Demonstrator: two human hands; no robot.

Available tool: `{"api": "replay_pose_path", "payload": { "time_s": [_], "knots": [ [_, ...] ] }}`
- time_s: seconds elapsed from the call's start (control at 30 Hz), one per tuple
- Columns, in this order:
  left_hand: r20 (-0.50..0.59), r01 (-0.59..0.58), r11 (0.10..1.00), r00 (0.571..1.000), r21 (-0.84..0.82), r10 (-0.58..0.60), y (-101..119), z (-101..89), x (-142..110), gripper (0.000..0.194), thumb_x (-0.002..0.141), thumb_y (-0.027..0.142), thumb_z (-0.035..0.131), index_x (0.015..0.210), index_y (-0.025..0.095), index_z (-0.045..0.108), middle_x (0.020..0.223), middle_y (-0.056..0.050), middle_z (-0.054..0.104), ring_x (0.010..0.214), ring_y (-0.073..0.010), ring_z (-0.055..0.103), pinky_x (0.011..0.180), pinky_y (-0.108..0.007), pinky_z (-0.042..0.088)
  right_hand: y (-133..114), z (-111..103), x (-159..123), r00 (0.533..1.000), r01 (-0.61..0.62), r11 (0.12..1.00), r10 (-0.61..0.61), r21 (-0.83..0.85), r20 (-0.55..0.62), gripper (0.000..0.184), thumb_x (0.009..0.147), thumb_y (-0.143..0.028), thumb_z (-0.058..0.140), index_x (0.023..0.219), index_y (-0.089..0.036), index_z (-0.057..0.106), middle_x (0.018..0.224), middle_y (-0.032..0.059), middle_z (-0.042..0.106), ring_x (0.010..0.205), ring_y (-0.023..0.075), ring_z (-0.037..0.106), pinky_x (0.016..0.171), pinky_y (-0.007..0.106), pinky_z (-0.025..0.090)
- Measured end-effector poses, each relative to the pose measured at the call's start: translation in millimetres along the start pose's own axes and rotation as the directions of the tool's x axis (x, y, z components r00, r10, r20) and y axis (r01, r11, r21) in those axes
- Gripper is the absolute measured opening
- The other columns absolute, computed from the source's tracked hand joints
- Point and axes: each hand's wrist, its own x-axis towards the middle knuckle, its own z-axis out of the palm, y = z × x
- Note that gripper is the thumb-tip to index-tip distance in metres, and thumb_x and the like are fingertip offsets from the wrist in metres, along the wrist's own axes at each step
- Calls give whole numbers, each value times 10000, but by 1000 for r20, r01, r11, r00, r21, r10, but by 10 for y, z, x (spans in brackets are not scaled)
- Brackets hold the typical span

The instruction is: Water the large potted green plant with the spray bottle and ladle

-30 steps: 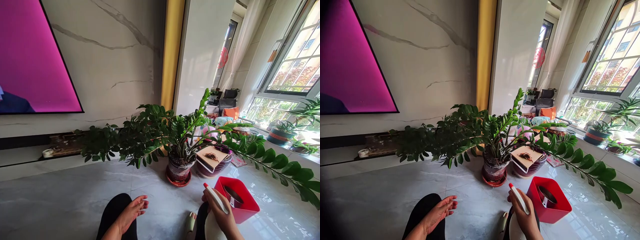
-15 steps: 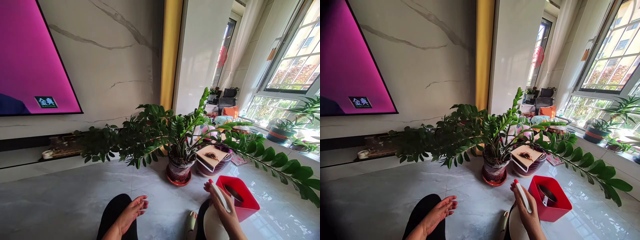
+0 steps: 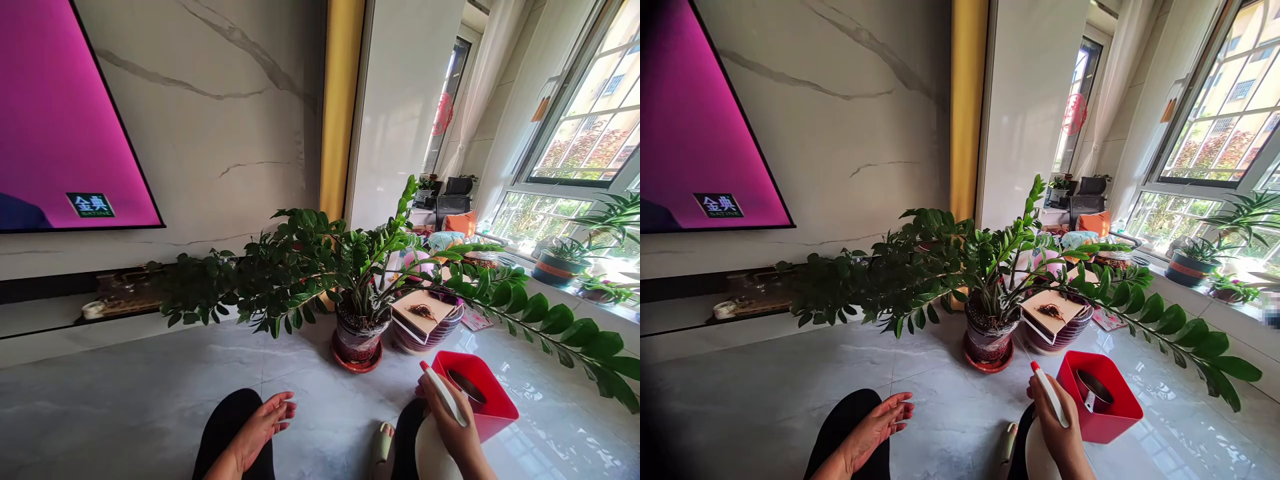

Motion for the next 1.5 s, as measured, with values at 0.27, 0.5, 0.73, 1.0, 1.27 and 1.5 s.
{"api": "replay_pose_path", "payload": {
  "time_s": [0.27, 0.5, 0.73, 1.0, 1.27, 1.5],
  "knots": [
    [4, 1, 1000, 1000, 27, -1, 2, -9, -6, 767, 709, 699, 876, 1276, 204, 723, 1237, -148, 745, 1215, -310, 669, 1035, -404, 502, 114, -28, -9, 1000, 22, 1000, -22, -10, -9, 491, 904, -672, 688, 941, -195, 800, 870, 94, 787, 715, 247, 727, 616, 304, 587],
    [22, -14, 1000, 1000, -11, 15, -40, -44, 7, 710, 744, 669, 874, 1268, 212, 728, 1222, -130, 749, 1176, -282, 673, 1016, -390, 505, 209, 18, -39, 997, 54, 998, -51, 44, -61, 521, 896, -643, 724, 1144, -193, 810, 1029, 116, 812, 845, 276, 760, 649, 305, 613],
    [14, -14, 1000, 1000, -2, 14, -75, -71, 41, 723, 739, 683, 868, 1274, 217, 729, 1213, -128, 753, 1179, -291, 669, 1017, -400, 502, 233, -6, -44, 997, 2, 999, 1, 43, -74, 544, 919, -663, 686, 1113, -165, 787, 901, 89, 780, 641, 210, 665, 573, 305, 560],
    [9, 0, 1000, 1000, -8, 0, -99, -87, 89, 775, 694, 703, 887, 1275, 215, 732, 1206, -134, 762, 1186, -296, 670, 1019, -397, 506, 263, -81, -55, 998, -18, 999, 20, 39, -53, 501, 880, -687, 707, 813, -190, 721, 755, 73, 719, 682, 235, 673, 575, 299, 536],
    [21, 15, 1000, 1000, -23, -14, -104, -100, 111, 764, 706, 676, 898, 1286, 211, 723, 1216, -133, 754, 1184, -287, 662, 1037, -401, 493, 258, -131, -55, 993, -48, 997, 54, 54, -106, 564, 814, -744, 730, 913, -191, 780, 847, 98, 772, 667, 243, 687, 566, 314, 570],
    [5, 30, 999, 1000, -24, -30, -34, -40, 80, 809, 641, 690, 931, 1260, 208, 733, 1196, -132, 765, 1174, -288, 668, 1022, -397, 503, 164, -154, -40, 974, -58, 993, 80, 106, -211, 618, 734, -727, 787, 1062, -203, 815, 955, 104, 819, 686, 249, 736, 575, 317, 615]
  ]
}}
